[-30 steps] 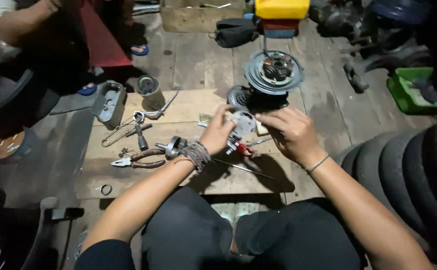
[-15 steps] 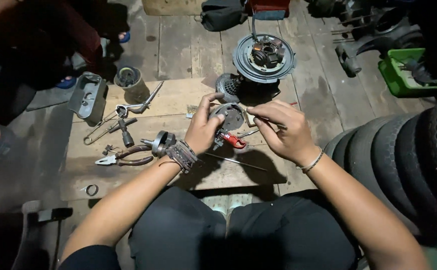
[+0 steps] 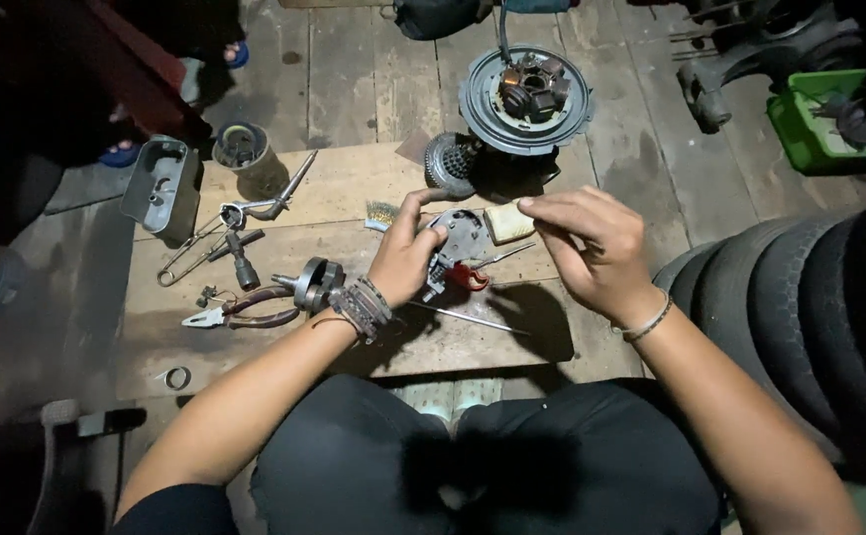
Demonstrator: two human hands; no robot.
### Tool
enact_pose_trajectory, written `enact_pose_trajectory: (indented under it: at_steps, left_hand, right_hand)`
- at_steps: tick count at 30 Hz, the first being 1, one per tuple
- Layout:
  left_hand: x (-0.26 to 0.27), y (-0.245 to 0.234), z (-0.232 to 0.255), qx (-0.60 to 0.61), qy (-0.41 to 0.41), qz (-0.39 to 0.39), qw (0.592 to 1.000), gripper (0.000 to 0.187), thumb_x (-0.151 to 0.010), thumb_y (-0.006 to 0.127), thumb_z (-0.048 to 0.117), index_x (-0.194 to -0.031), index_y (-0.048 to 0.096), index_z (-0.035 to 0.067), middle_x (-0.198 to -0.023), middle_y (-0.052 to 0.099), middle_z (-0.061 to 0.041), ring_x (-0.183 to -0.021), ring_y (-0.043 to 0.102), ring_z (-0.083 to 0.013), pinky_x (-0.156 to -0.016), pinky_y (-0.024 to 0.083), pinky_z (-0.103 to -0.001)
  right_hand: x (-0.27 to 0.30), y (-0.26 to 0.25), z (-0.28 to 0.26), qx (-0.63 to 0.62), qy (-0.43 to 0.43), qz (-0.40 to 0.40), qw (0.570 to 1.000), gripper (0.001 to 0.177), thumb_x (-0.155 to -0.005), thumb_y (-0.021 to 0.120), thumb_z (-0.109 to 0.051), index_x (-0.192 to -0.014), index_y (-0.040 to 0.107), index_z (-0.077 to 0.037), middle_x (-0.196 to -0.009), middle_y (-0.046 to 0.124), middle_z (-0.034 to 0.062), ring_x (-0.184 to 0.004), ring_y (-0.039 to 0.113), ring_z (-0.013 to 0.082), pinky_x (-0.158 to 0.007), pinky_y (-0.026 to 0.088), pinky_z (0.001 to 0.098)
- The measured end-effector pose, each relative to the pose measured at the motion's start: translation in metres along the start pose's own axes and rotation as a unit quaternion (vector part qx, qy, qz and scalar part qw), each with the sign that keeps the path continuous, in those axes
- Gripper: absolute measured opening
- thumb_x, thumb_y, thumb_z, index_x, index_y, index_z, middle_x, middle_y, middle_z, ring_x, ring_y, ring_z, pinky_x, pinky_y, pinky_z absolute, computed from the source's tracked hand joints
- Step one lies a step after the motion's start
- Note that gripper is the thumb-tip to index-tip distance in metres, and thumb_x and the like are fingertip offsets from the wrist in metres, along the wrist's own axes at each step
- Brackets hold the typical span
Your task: Cleaning and inspecting a motorcycle carburetor component using a small pick and a wire brush on a workshop floor.
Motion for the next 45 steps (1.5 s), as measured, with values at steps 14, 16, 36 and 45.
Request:
enact_pose_trajectory:
  at_steps: [14,16,36,45]
  left_hand:
    - [0.003,0.004,0.004,-0.06,-0.111,-0.015,0.992,0.053,-0.091,0.056,0.029,-0.142,0.048,0.019,-0.124,0.065,-0.023,-0.126,0.057,-0.0444,-0.108,0.043,-0.054]
    - [0.001,0.0,0.003,-0.083,-0.117,-0.015,0.99,0.051,-0.091,0.057,0.03,-0.141,0.049,0.021,-0.121,0.068,-0.023,-0.124,0.059,-0.0438,-0.106,0.045,-0.053]
    - [0.004,-0.015,0.005,0.086,-0.01,0.046,0.995,0.053,-0.091,0.05,0.017,-0.143,0.046,0.011,-0.11,0.064,-0.015,-0.107,0.057,-0.0241,-0.1,0.047,-0.042]
    - [0.011,0.008,0.034,-0.026,0.019,0.025,0.999,0.05,-0.091,0.053,0.012,-0.14,0.046,0.006,-0.132,0.058,-0.023,-0.121,0.061,-0.0426,-0.105,0.046,-0.056]
  right_hand:
    - [0.011,0.04,0.01,0.044,0.022,-0.179,0.983,0.021,-0.091,0.065,-0.005,-0.108,0.076,-0.012,-0.107,0.076,0.0104,-0.095,0.072,0.0356,-0.077,0.057,0.0473]
    - [0.013,0.046,0.016,0.072,0.004,-0.199,0.977,0.023,-0.088,0.065,-0.003,-0.108,0.075,-0.012,-0.107,0.075,0.0107,-0.096,0.071,0.0357,-0.076,0.057,0.0492]
    - [-0.003,0.02,-0.022,-0.019,-0.027,0.0,0.999,0.018,-0.091,0.066,0.002,-0.103,0.078,-0.006,-0.102,0.077,0.0142,-0.087,0.073,0.0381,-0.076,0.057,0.0442]
    - [0.003,0.028,-0.017,0.119,-0.1,-0.081,0.985,0.018,-0.089,0.065,-0.003,-0.102,0.075,-0.009,-0.101,0.074,0.0095,-0.086,0.07,0.0305,-0.075,0.056,0.0418]
Point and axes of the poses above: each hand's wrist, its own x-axis away from the middle knuckle, its own y-axis out of the palm, z = x × y, the point moved 5 cm from there along -x, towards the middle knuckle
